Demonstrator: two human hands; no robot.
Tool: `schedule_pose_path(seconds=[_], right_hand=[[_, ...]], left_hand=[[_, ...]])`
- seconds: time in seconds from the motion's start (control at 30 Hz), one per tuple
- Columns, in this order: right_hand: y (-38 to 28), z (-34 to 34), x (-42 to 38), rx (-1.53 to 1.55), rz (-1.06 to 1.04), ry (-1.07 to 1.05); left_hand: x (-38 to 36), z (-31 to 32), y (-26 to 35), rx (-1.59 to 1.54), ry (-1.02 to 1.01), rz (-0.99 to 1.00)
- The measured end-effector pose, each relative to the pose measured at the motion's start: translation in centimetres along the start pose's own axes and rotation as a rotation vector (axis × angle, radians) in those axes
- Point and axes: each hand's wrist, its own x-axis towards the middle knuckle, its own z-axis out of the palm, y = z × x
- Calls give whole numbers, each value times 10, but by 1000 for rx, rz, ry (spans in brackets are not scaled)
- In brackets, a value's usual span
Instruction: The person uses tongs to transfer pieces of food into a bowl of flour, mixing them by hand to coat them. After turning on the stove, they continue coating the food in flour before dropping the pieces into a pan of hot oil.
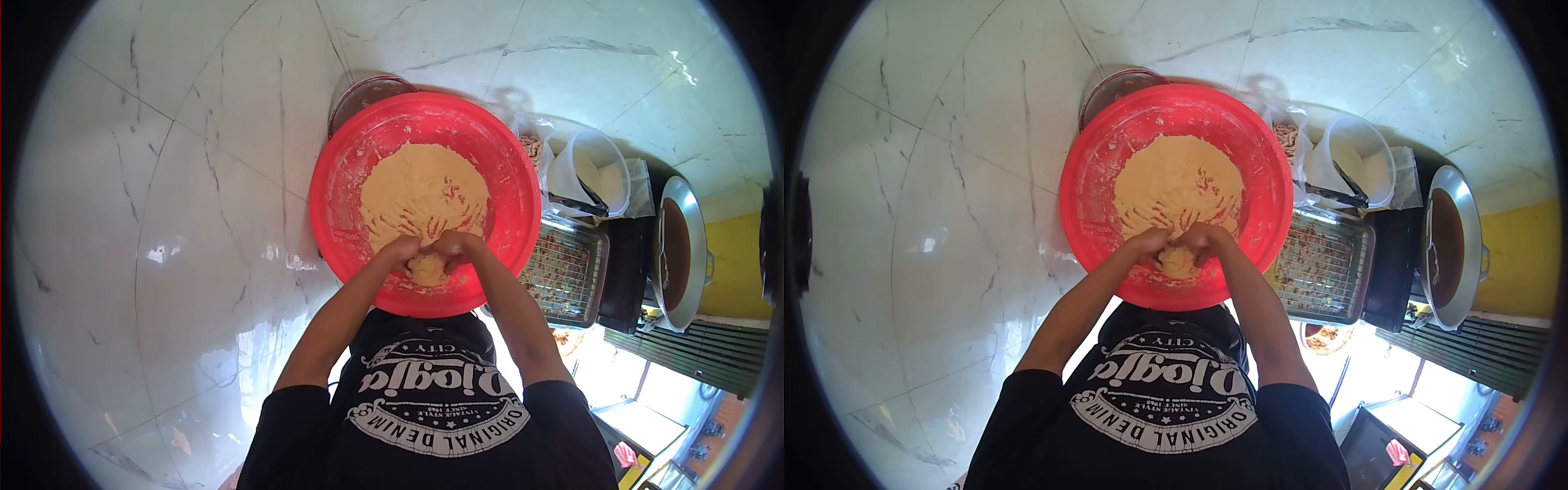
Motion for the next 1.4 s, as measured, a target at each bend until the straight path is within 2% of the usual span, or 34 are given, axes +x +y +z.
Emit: schedule_pose_path(seconds=[0.03,0.07,0.13,0.17,0.23,0.33,0.47,0.53,0.57,0.63,0.67,0.73,0.77,0.83,0.87,0.93,0.97,1.03,1.07,1.13,1.27,1.33,1.37,1.4], right_hand=[[-5,6,-5,48,-20,-35],[-5,5,-6,47,-22,-34],[-2,5,-10,-201,-251,49],[1,1,-13,-201,-248,45],[2,-13,-27,-224,-391,79],[8,-20,-38,-189,-501,111],[4,-21,-46,-304,-489,198],[-2,-20,-61,-299,-537,105],[-3,-22,-60,-297,-537,108],[-5,-30,-54,-634,-512,23],[-1,-33,-42,-630,-512,29],[16,-35,-1,-516,-192,321],[20,-33,13,-513,-193,323],[22,-26,29,-813,-234,65],[15,-20,27,-815,-235,72],[2,4,20,-22,-79,247],[4,5,24,-22,-80,247],[12,4,34,25,-220,377],[12,0,25,26,-219,379],[8,-9,-6,239,-351,211],[12,-16,-13,80,-398,234],[5,-14,-6,-227,-457,531],[8,-9,5,-228,-458,530],[12,-5,25,-285,-547,597]], left_hand=[[1,4,-2,-74,-82,104],[4,3,0,-75,-81,106],[-12,4,11,153,-64,84],[-23,4,9,150,-64,79],[-41,-2,3,-1,-20,559],[-48,-16,1,-32,-80,579],[-52,-25,1,98,-89,568],[-75,-25,12,235,-265,580],[-74,-29,14,238,-266,581],[-69,-39,16,397,-243,496],[-66,-39,18,403,-245,498],[-61,-34,19,91,90,149],[-55,-31,20,94,91,151],[-33,-16,16,-119,119,-131],[-6,-7,10,-119,119,-123],[49,6,-11,-358,-223,51],[46,7,-9,-358,-222,51],[24,13,1,-15,222,278],[4,13,9,-14,220,279],[-34,6,18,-57,320,242],[-36,-23,18,165,219,362],[-32,-23,25,188,456,540],[-22,-21,21,186,458,539],[-1,-20,15,303,473,548]])
